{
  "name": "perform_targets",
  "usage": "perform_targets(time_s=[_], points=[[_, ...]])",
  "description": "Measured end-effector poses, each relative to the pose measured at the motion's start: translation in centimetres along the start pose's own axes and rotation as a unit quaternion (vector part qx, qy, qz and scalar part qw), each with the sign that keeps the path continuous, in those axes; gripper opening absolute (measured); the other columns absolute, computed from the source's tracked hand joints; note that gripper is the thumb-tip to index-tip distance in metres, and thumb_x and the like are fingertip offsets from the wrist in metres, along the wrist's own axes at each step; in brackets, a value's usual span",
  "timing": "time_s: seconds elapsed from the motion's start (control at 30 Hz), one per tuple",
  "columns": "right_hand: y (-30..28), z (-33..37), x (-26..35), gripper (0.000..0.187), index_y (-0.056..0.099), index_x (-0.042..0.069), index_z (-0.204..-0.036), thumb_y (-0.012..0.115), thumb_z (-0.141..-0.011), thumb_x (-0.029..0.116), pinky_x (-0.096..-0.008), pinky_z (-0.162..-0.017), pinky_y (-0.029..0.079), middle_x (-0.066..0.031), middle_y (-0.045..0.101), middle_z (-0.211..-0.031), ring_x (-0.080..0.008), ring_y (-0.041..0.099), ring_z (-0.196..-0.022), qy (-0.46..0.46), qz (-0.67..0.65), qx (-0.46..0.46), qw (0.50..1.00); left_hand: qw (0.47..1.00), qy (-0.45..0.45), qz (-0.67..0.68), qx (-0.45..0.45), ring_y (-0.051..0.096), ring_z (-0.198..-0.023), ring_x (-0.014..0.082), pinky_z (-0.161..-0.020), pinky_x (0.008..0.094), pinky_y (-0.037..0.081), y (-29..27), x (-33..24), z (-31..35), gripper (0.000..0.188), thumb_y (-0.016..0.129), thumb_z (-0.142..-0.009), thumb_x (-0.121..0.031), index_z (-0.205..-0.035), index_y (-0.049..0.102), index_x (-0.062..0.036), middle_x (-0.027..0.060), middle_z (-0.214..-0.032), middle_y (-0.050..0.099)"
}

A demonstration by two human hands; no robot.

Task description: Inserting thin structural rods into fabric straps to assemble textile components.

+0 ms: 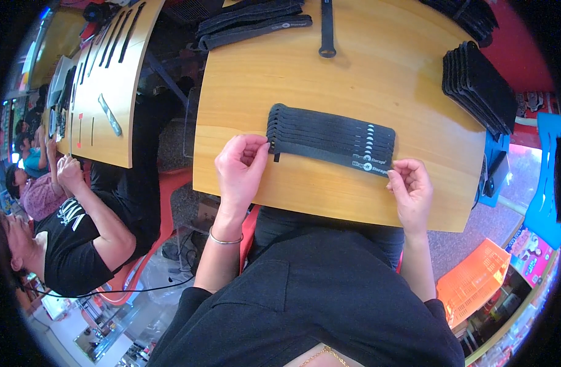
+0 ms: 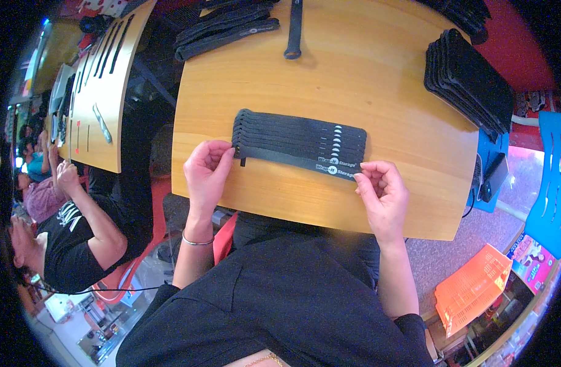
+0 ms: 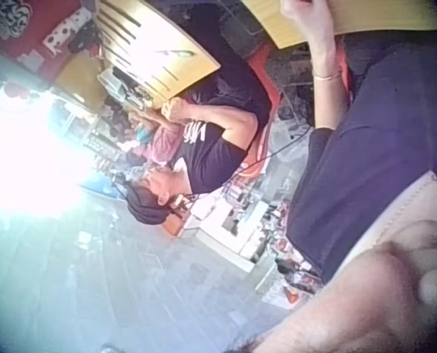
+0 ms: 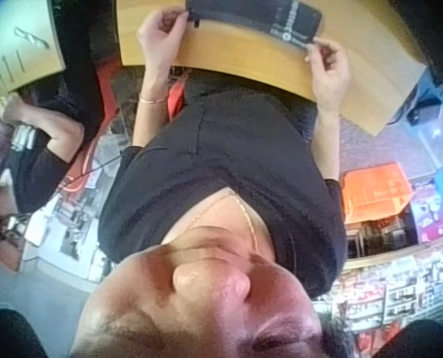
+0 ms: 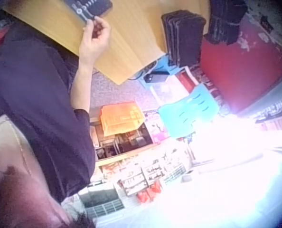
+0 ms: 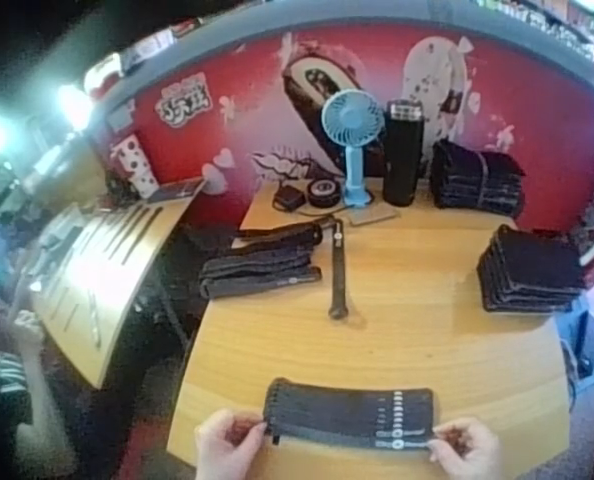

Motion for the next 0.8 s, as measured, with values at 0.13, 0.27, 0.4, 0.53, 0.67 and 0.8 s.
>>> perform_targets(time_s=[0.13,0.27,0.4,0.53,0.67,0.8], points=[[0.02,-0.05,-0.01,0.017,0.055,0.002,-0.098,0.061,-0.083,-0.003,-0.0184,-0.06,0.048,-0.0001,0.056,-0.082,-0.0043,0.054,-0.07,0.004,0.003,-0.003,1.0,1.0,-0.003,-0.009,0.001,0.059,-0.064,0.0078,-0.058,0.0202,0.047,0.08,0.01,-0.03,0.008,0.064,-0.077,0.005,-0.084,0.063,0.0012,0.0045,-0.073,0.061],[-0.01,-0.11,-0.01,0.017,0.055,0.001,-0.098,0.062,-0.083,-0.002,-0.0184,-0.06,0.048,-0.0003,0.057,-0.082,-0.0044,0.055,-0.07,0.006,0.002,-0.002,1.0,1.0,-0.003,-0.001,-0.007,0.058,-0.064,0.008,-0.058,0.0201,0.047,0.09,0.02,-0.03,0.008,0.064,-0.077,0.005,-0.084,0.063,0.0012,0.0045,-0.074,0.061],[-0.14,-0.1,0.03,0.017,0.055,0.002,-0.098,0.062,-0.083,-0.002,-0.0182,-0.059,0.048,-0.0004,0.057,-0.082,-0.0043,0.055,-0.07,0.013,0.008,-0.006,1.0,1.0,-0.015,-0.004,-0.008,0.058,-0.064,0.0076,-0.058,0.0198,0.047,0.24,0.02,-0.02,0.008,0.064,-0.077,0.005,-0.084,0.063,0.0009,0.0042,-0.074,0.061],[-0.1,-0.14,-0.23,0.018,0.055,0.002,-0.099,0.062,-0.083,-0.002,-0.0178,-0.059,0.047,-0.0004,0.058,-0.082,-0.0041,0.055,-0.069,0.017,0.008,-0.011,1.0,1.0,-0.002,-0.003,-0.008,0.058,-0.065,0.007,-0.058,0.0196,0.047,0.2,0.0,0.0,0.008,0.064,-0.077,0.005,-0.084,0.063,0.0009,0.0036,-0.074,0.061],[0.05,-0.19,-0.46,0.017,0.056,0.003,-0.097,0.063,-0.082,0.0,-0.0168,-0.059,0.046,-0.0001,0.058,-0.082,-0.0038,0.054,-0.068,0.028,0.017,-0.011,0.999,1.0,-0.024,0.006,-0.006,0.057,-0.064,0.0063,-0.058,0.0191,0.046,0.1,0.33,0.04,0.007,0.064,-0.078,0.004,-0.083,0.063,0.0011,0.0029,-0.074,0.06],[0.01,-0.32,-0.27,0.017,0.057,0.002,-0.096,0.065,-0.081,0.0,-0.0161,-0.057,0.045,0.0,0.058,-0.08,-0.0034,0.054,-0.066,0.029,0.051,-0.03,0.998,1.0,-0.004,-0.007,-0.007,0.056,-0.064,0.0056,-0.057,0.0186,0.045,0.18,-0.08,-0.07,0.006,0.064,-0.078,0.004,-0.083,0.062,0.0013,0.0023,-0.074,0.06]])
Point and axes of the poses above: each hand's wrist, its own z-axis away from the middle knuckle, its own y-axis out of the palm, x = y × z, the point moved 6 cm from there along -z, towards the middle knuckle
